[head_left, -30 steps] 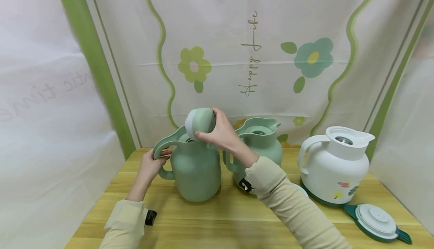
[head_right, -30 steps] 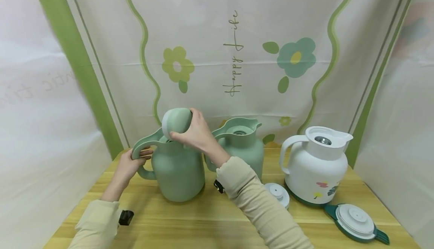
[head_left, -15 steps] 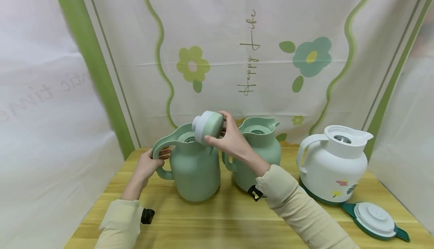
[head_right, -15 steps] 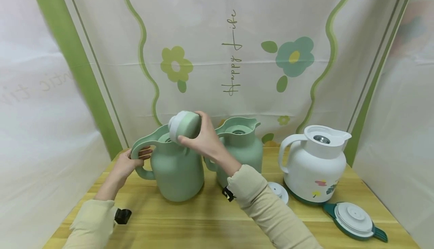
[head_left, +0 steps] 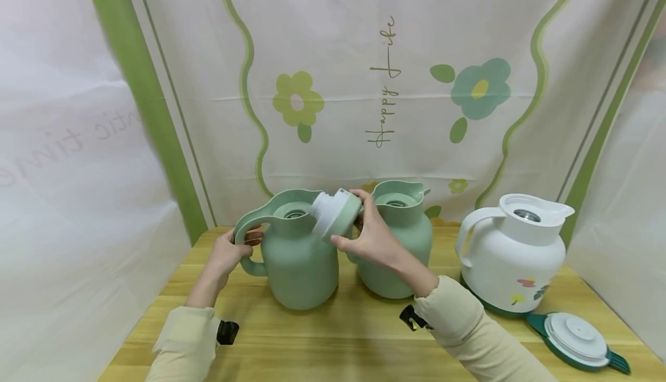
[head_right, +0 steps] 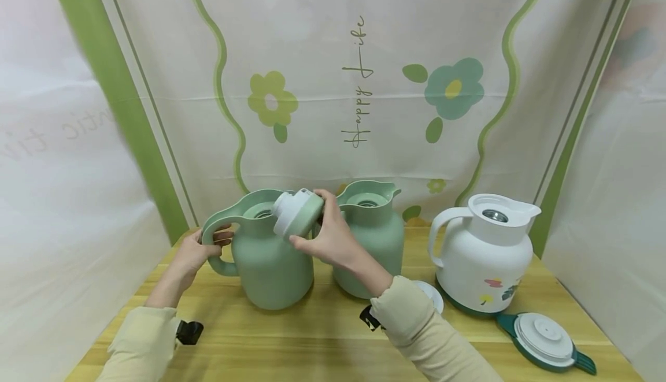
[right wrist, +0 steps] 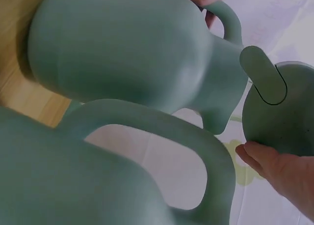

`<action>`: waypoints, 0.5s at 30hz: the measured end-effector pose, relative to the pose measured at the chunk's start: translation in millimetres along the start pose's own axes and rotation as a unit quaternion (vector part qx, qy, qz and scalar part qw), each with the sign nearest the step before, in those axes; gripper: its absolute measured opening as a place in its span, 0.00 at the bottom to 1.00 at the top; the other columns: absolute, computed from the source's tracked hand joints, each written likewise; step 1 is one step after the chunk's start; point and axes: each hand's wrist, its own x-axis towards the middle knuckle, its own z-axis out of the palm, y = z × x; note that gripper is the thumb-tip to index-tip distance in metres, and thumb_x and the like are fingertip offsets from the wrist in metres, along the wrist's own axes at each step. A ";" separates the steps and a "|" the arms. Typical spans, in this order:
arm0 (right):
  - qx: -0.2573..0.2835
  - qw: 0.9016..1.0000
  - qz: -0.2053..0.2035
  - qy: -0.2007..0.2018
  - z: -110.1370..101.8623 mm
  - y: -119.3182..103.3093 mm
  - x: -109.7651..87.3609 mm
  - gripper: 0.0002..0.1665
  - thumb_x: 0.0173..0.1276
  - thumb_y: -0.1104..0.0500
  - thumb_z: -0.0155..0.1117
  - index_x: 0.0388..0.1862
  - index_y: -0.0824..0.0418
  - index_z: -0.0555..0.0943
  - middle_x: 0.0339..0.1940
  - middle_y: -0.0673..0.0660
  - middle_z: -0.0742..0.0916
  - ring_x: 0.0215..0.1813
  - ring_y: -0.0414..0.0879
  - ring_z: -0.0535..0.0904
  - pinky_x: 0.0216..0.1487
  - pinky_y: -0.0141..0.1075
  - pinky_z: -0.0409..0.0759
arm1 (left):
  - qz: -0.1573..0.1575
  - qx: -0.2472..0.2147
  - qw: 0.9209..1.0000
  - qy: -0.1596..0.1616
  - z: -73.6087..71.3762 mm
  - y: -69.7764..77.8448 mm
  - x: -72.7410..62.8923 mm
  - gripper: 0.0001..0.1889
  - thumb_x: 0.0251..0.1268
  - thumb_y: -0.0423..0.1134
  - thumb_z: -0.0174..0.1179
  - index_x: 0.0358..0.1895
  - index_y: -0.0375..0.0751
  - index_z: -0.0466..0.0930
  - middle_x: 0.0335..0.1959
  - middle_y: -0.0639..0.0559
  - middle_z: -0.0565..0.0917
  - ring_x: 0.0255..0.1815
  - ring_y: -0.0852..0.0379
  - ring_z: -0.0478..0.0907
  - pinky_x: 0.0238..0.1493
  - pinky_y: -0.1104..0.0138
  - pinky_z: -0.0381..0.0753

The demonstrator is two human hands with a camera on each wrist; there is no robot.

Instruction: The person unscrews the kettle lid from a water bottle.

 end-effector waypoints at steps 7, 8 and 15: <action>-0.009 1.000 -0.004 -0.012 -3.8 10.4 -17.3 0.57 0.54 0.57 0.69 0.74 0.58 0.42 0.67 0.67 0.64 0.61 0.59 0.73 0.64 0.53 0.71 | 0.006 -0.009 1.000 0.011 1.8 0.3 0.1 0.30 0.54 0.22 0.49 0.66 0.34 0.68 0.55 0.45 0.83 0.64 0.40 0.73 0.61 0.56 0.65; -0.008 1.000 -0.008 -0.012 -4.3 11.6 -19.3 0.58 0.55 0.56 0.69 0.75 0.56 0.42 0.68 0.66 0.64 0.62 0.59 0.73 0.64 0.53 0.70 | 0.006 -0.008 1.000 0.011 1.8 0.1 0.0 0.30 0.54 0.22 0.49 0.66 0.34 0.68 0.55 0.45 0.83 0.64 0.40 0.73 0.62 0.55 0.65; -0.005 1.000 -0.021 -0.008 -6.9 19.6 -28.9 0.52 0.56 0.57 0.69 0.74 0.57 0.51 0.67 0.64 0.67 0.64 0.59 0.72 0.65 0.54 0.69 | 0.002 -0.006 1.000 0.012 1.7 0.2 -1.2 0.30 0.56 0.23 0.49 0.67 0.36 0.67 0.52 0.48 0.85 0.64 0.39 0.73 0.66 0.47 0.65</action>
